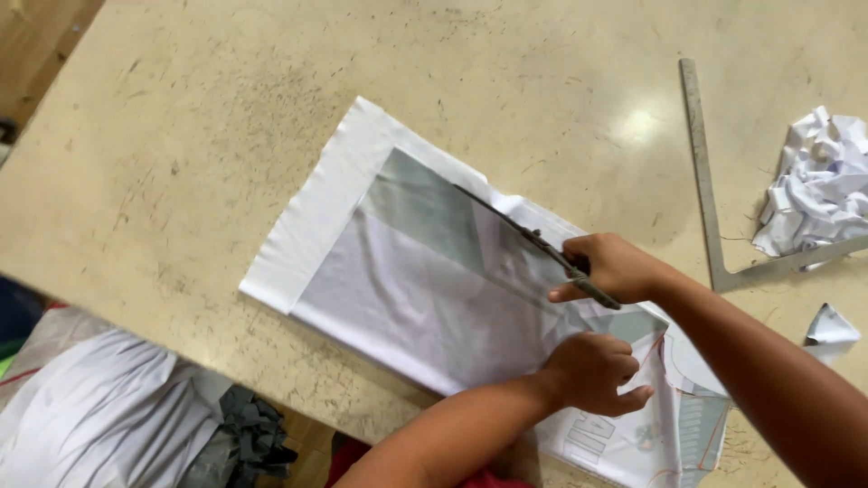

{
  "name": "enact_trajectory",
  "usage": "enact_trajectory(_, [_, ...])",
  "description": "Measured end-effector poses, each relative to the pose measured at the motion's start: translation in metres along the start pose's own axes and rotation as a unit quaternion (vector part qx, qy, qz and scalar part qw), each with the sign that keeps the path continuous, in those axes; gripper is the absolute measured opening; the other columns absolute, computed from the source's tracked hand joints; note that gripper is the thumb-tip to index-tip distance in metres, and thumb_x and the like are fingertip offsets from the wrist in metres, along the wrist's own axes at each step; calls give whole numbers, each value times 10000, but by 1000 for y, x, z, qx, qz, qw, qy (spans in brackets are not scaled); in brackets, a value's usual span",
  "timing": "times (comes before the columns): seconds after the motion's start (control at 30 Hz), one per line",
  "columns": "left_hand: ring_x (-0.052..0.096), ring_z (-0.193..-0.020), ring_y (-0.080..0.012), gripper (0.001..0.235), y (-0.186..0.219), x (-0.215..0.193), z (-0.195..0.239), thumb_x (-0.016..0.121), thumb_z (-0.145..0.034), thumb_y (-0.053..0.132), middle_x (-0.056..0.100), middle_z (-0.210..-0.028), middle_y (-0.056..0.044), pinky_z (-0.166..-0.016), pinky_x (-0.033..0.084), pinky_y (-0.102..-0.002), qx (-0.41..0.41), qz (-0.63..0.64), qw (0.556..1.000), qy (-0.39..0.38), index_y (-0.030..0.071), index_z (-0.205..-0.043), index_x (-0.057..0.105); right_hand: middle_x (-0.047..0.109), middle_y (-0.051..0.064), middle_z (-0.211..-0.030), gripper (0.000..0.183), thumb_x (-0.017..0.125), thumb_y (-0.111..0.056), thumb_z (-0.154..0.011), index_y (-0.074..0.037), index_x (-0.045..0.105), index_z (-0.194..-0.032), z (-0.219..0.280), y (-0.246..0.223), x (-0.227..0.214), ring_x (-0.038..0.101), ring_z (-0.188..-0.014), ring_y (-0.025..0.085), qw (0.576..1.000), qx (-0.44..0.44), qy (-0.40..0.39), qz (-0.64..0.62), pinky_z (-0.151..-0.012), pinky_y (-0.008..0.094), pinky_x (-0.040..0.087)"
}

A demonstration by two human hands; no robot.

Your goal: Marking a pattern on a printed fabric piece with chalk and a ruler, then cutting it out with scissors and folding it.

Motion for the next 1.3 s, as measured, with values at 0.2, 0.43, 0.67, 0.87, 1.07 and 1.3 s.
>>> enact_trajectory(0.2, [584, -603, -348, 396, -3, -6, 3, 606, -846, 416, 550, -636, -45, -545, 398, -465, -1, 60, 998, 11, 105, -610, 542, 413, -11, -569, 652, 1053, -369, -669, -108, 456, -639, -16, -2, 4, 319, -585, 132, 998, 34, 40, -27, -525, 324, 314])
enact_trajectory(0.43, [539, -565, -352, 365, -7, -1, 6, 643, -835, 373, 516, -642, -53, -546, 388, -461, 20, 97, 994, 49, 90, -627, 544, 483, -6, -591, 647, 1033, -484, -658, -121, 499, -689, -15, -33, -12, 375, -575, 160, 999, 43, -13, 22, -560, 347, 322])
enact_trajectory(0.67, [518, -580, -336, 348, -10, 3, 9, 649, -854, 327, 490, -641, -56, -564, 382, -453, 29, 110, 991, 73, 70, -639, 556, 430, -19, -560, 643, 1024, -436, -688, -120, 465, -653, -48, -49, -15, 336, -571, 136, 1000, 22, 12, 8, -518, 331, 303])
enact_trajectory(0.87, [525, -587, -345, 341, -10, 5, 10, 644, -856, 325, 491, -642, -53, -564, 386, -459, 24, 114, 990, 80, 70, -645, 562, 450, -20, -570, 628, 1046, -416, -675, -116, 495, -645, -48, -67, -25, 347, -564, 137, 999, 26, -14, -14, -525, 328, 304])
enact_trajectory(1.07, [510, -595, -331, 355, -12, 12, 12, 618, -884, 329, 483, -649, -47, -566, 373, -453, 22, 111, 991, 78, 71, -649, 555, 536, 1, -619, 582, 969, -541, -674, -135, 555, -714, -69, -96, -40, 457, -610, 161, 998, 25, -10, 62, -569, 349, 341])
enact_trajectory(1.3, [512, -570, -303, 340, -8, -9, 8, 640, -881, 255, 505, -643, -56, -544, 400, -437, 44, 116, 986, 109, 87, -612, 517, 508, 21, -566, 532, 982, -398, -713, -103, 544, -652, -62, -109, -44, 419, -584, 175, 999, 26, 15, 26, -540, 358, 350])
Point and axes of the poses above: each hand's wrist, its own z-axis away from the middle knuckle, its own x-axis out of the palm, y = z × x, the point moved 8 cm from there along -z, towards the middle knuckle
